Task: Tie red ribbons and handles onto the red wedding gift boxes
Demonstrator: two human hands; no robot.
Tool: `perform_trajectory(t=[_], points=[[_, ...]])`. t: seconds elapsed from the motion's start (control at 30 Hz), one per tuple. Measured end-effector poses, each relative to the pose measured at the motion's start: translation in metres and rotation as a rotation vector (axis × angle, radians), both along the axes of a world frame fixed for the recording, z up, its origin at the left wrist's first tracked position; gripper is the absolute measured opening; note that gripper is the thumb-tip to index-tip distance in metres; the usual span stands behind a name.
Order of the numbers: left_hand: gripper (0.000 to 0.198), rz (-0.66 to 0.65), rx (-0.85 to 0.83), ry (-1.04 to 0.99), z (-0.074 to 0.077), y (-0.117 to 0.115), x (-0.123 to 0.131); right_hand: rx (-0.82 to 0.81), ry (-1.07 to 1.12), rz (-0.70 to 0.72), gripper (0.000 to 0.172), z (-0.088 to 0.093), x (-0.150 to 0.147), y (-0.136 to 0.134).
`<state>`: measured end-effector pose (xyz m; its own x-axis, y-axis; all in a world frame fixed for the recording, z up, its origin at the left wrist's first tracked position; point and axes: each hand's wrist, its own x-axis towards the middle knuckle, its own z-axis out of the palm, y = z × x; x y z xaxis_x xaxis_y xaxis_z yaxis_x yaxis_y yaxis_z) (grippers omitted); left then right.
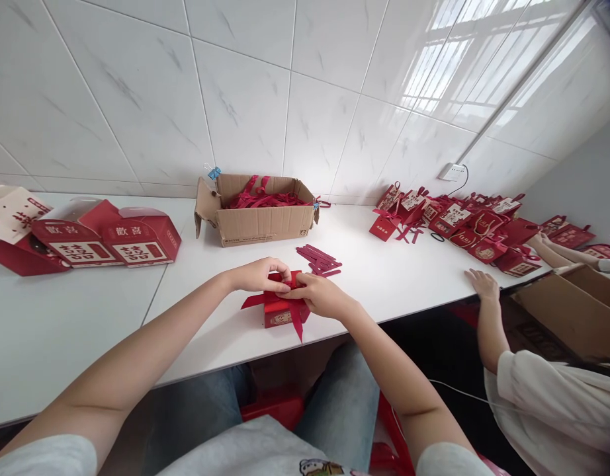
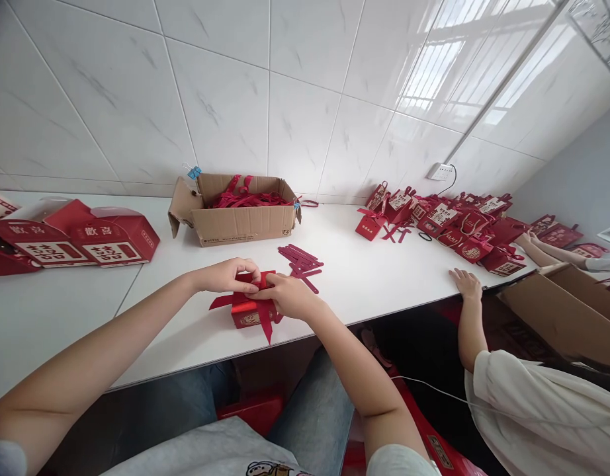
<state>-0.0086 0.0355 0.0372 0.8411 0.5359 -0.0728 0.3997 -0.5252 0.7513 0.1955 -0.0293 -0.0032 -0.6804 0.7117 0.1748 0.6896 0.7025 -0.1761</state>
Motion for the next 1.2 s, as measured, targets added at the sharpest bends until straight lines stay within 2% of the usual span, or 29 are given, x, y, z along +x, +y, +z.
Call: perform_trajectory(t=[0.27,0.4,0.53,0.67,0.8,1.03,1.2], points=[[0.016,-0.020,-0.129,0.009,-0.002,0.006,-0.004,-0.035,-0.002,-0.008,0.045,0.003,-0.001,-0.001],[0.028,0.001,-0.156,-0.013,0.000,0.003,-0.005,-0.028,0.010,0.004,0.046,0.004,-0.001,-0.001],[0.025,0.067,-0.085,-0.028,0.006,-0.002,-0.006,-0.002,0.002,0.014,0.049,0.001,0.000,0.001],[0.034,0.167,0.062,0.090,0.007,-0.004,-0.009,0.008,-0.004,0.007,0.050,-0.002,0.001,0.002],[0.037,0.152,0.129,0.117,0.001,-0.002,-0.010,-0.013,-0.022,-0.010,0.049,-0.002,0.000,0.002],[0.024,0.114,0.080,0.027,0.001,-0.002,-0.008,-0.010,-0.012,-0.019,0.048,0.001,-0.001,0.001],[0.023,0.092,0.064,0.040,0.001,-0.001,-0.010,0.005,-0.009,-0.011,0.046,0.001,-0.001,0.001]])
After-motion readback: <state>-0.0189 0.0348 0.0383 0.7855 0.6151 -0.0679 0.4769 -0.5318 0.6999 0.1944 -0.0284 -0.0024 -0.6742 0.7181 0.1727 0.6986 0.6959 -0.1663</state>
